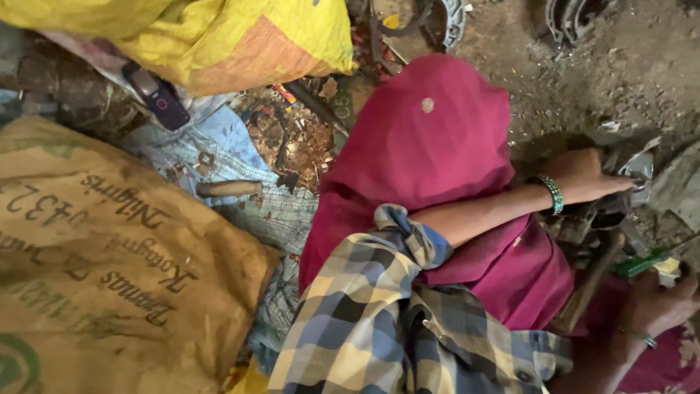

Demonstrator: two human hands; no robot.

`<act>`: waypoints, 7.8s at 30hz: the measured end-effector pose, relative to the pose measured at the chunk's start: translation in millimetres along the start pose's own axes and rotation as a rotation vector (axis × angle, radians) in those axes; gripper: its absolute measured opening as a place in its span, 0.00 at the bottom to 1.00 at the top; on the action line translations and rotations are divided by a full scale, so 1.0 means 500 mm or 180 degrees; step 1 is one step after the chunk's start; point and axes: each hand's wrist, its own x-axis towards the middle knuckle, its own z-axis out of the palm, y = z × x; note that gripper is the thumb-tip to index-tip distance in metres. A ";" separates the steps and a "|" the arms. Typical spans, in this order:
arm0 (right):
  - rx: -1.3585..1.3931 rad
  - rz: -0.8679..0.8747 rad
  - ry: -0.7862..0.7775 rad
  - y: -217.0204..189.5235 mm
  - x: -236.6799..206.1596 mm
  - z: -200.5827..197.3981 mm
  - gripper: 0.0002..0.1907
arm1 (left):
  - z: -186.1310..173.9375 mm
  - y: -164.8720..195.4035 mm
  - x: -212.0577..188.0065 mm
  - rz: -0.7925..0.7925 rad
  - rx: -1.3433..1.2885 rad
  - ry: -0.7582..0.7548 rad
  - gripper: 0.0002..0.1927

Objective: The person sits on the ground holding a metal brake-shoe part on a small anvil block and strikes it with a hammer. They reposition and turn the part, use a punch and hammer to work its surface, and continue hammering and repositioning the piece on the anvil.

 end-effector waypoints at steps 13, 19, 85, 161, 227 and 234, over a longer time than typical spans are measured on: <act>0.1819 -0.1878 -0.0385 -0.640 0.318 -0.324 0.11 | -0.074 0.060 -0.035 -0.0427 -0.0963 -0.0067 0.44; 0.1609 -0.3278 -0.1431 -0.993 0.435 -0.233 0.19 | -0.149 0.090 -0.054 -0.0470 -0.0997 -0.0204 0.44; 0.2209 0.1962 -0.0900 -0.290 -0.102 -0.330 0.18 | -0.078 -0.193 0.004 0.0079 -0.1665 -0.0656 0.13; 0.1241 0.0929 -0.0656 -0.354 -0.028 -0.339 0.15 | -0.124 -0.125 0.006 0.1004 -0.1106 -0.0999 0.14; -0.0654 -0.0883 -0.1682 -0.311 0.371 -0.382 0.10 | -0.092 -0.206 0.037 0.0400 -0.1322 -0.1215 0.11; -0.0883 -0.1425 -0.1375 -0.334 0.443 -0.385 0.07 | -0.045 -0.274 0.038 0.1411 -0.0845 -0.1129 0.19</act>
